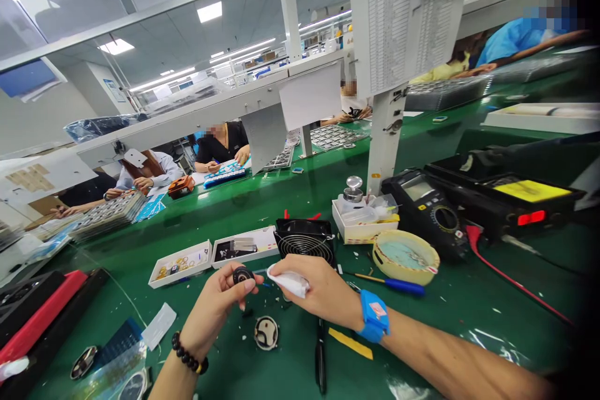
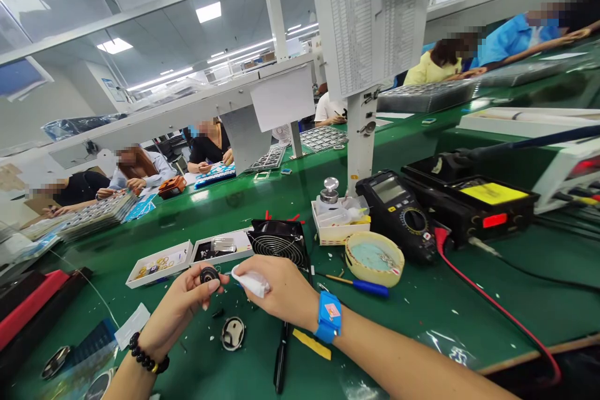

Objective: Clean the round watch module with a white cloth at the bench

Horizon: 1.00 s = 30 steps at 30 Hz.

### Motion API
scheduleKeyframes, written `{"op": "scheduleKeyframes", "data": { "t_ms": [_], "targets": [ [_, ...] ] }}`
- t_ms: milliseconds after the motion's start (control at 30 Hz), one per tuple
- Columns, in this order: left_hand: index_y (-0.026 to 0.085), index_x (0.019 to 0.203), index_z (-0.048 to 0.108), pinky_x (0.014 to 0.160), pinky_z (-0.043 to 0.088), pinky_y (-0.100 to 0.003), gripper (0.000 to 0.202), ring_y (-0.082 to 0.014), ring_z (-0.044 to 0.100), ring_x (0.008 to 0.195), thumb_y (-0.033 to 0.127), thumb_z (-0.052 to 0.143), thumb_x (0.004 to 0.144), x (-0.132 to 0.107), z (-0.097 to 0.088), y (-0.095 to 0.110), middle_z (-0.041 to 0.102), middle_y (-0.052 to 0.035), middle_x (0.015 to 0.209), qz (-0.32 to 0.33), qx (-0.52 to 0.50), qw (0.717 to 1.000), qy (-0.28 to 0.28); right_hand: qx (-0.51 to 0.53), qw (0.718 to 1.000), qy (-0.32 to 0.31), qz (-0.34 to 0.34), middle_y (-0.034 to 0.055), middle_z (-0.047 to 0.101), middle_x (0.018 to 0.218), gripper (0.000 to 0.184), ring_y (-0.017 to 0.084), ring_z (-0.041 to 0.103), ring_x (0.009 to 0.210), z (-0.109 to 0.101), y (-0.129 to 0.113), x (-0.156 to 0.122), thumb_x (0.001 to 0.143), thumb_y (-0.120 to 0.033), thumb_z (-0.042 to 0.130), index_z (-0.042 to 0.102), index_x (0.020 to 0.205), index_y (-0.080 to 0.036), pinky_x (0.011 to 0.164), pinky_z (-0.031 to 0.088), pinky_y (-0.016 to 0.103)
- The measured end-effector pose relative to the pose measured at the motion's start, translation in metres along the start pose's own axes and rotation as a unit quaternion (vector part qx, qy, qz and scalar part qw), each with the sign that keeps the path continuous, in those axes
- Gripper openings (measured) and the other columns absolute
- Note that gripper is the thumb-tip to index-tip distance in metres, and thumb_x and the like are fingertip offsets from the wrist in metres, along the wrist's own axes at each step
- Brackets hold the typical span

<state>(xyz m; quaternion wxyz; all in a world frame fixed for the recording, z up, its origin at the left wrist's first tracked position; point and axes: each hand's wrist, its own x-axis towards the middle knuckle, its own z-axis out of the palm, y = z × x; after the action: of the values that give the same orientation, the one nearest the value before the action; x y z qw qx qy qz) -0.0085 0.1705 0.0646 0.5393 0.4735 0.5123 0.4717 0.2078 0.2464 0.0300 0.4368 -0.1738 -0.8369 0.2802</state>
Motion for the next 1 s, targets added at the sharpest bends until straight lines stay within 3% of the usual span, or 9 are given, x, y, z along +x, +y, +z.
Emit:
{"op": "scheduleKeyframes", "data": {
  "t_ms": [267,1000],
  "targets": [
    [0.015,0.094,0.060,0.061,0.044,-0.021,0.027,-0.0126,0.058,0.080,0.033,0.076,0.082,-0.0006,0.0005,0.0006,0.069,-0.0096,0.106,-0.010,0.015,1.000,-0.016,-0.013,1.000,0.002,-0.027,0.0012,0.071,0.092,0.032,0.015,0.065,0.080,-0.0002,0.0030,-0.0002,0.080,-0.010,0.062,0.070,0.108,-0.024,0.069,0.045,0.024],
    [0.015,0.094,0.066,0.069,0.048,-0.022,0.022,-0.0138,0.060,0.082,0.036,0.071,0.086,-0.0018,0.0022,0.0025,0.065,-0.0075,0.100,-0.009,-0.007,0.999,-0.030,-0.093,0.993,-0.022,-0.064,0.0044,0.068,0.098,0.050,0.018,0.061,0.087,-0.0022,0.0074,-0.0016,0.078,-0.006,0.049,0.064,0.123,-0.025,0.070,0.044,0.027]
  ]
}}
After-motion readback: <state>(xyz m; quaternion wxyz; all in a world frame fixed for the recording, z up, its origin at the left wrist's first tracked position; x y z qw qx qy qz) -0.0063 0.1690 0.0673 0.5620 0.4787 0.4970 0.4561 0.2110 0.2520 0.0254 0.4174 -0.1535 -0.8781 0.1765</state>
